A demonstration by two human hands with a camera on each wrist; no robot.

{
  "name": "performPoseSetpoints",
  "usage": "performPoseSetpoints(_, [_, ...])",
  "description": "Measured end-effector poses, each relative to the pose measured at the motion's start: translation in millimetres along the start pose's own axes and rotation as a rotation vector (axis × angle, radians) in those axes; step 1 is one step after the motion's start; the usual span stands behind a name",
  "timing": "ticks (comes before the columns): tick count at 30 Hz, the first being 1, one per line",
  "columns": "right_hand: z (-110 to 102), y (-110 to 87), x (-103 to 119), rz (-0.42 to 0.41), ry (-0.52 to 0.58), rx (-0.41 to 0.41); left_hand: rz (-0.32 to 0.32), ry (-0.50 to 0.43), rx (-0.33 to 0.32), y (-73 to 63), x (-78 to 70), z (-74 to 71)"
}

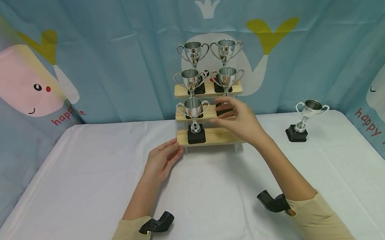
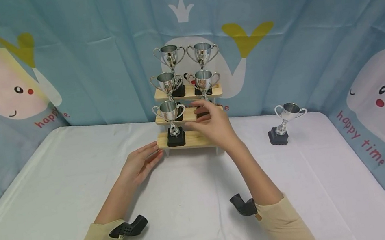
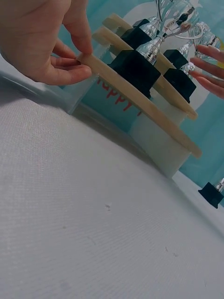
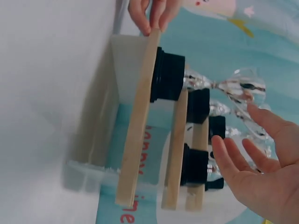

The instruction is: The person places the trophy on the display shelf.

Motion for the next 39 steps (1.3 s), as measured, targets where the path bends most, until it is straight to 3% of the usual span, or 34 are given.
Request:
performPoseSetpoints(12, [-26,-18.5,-10,0.000,-0.066,-0.061,-0.002,-0.003,0.003,0.7,1.2,-1.2])
performPoseSetpoints(23, [-54,-38.5,-14,-0.010,-0.157,-0.176,0.004,-0.011,-0.001,2.6,3.1,0.1])
performPoseSetpoints(39, [-81,-56.2,-24,0.049,-0.300,-0.304,0.005,0.012,-0.025,0.7,0.7,0.5])
Point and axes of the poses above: each hand's wrist, its own y-axis towards the middle knuckle, its own z-axis out of the palm, x = y × z, the point moved 3 cm from there along y, towards the middle knuckle, and after that the axes turned 15 degrees about -z, right-handed, at the moved point
